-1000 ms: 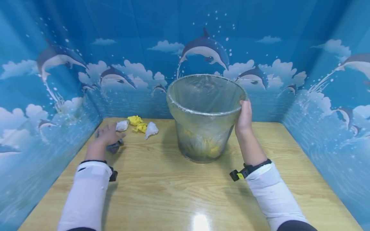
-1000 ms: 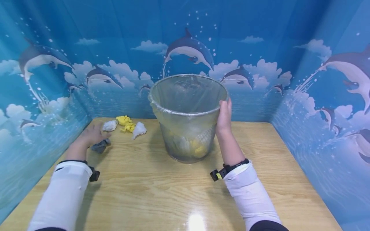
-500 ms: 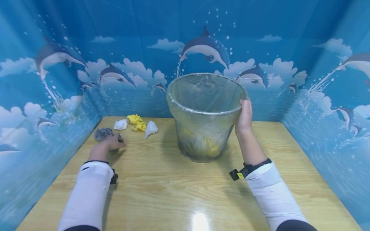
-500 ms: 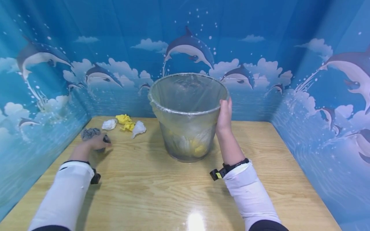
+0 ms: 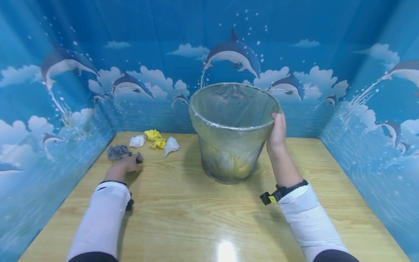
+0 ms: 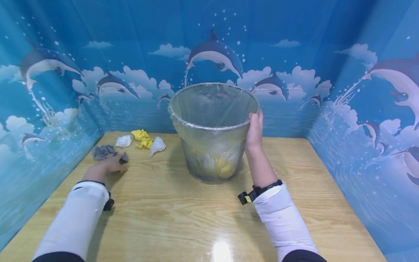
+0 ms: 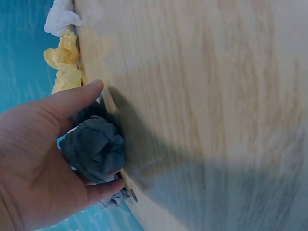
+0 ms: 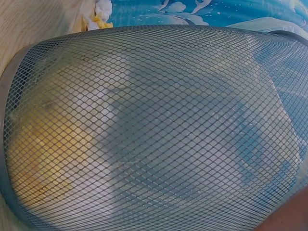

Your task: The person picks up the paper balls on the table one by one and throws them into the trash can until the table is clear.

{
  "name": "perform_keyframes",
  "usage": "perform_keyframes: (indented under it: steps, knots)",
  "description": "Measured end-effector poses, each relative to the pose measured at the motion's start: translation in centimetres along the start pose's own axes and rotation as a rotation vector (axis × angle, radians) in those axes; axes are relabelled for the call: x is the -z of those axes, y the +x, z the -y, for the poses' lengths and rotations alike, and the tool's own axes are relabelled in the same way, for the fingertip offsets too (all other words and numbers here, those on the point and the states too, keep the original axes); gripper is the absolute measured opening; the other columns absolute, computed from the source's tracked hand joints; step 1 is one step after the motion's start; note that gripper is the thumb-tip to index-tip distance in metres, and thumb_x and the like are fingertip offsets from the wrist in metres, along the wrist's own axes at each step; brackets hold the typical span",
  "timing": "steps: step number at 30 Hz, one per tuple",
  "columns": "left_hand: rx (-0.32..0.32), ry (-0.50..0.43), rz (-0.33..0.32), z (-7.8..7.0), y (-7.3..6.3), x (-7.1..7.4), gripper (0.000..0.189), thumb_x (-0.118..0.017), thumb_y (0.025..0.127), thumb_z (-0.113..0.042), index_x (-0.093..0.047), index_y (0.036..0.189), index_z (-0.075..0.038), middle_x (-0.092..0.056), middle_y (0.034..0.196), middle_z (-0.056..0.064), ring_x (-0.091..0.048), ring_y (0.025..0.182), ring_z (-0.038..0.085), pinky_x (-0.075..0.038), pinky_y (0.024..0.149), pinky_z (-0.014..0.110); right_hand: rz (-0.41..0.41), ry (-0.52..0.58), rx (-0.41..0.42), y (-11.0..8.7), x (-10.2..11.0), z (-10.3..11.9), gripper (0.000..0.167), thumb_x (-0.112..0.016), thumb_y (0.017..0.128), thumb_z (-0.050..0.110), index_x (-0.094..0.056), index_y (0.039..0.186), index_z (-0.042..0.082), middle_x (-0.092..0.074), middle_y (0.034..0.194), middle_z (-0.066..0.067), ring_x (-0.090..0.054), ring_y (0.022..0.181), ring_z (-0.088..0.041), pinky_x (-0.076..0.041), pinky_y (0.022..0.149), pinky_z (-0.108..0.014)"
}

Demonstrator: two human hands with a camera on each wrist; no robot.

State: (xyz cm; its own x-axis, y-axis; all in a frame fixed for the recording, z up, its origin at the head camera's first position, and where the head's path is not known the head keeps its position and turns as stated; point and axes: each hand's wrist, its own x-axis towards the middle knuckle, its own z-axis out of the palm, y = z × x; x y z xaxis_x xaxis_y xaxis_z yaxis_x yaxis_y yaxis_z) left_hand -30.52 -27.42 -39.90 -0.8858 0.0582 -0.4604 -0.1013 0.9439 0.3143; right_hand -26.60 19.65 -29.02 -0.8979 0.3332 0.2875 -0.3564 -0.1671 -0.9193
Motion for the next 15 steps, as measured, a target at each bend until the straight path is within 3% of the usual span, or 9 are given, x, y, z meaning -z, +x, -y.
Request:
perform_keyframes:
  steps: [15]
  knots:
    - [-0.023,0.029,-0.088,0.5,1.4,-0.6,0.067,-0.055,0.097,-0.026,-0.027,0.148,0.007,-0.013,0.147,0.044,-0.016,0.134,0.061,-0.024,0.105,0.071,-0.010,0.000,-0.003,0.1,0.0,0.0,0.055,-0.028,0.093,0.021,-0.032,0.147,0.008,-0.033,0.146,-0.010,-0.033,0.130,-0.023,-0.028,0.112,-0.034]
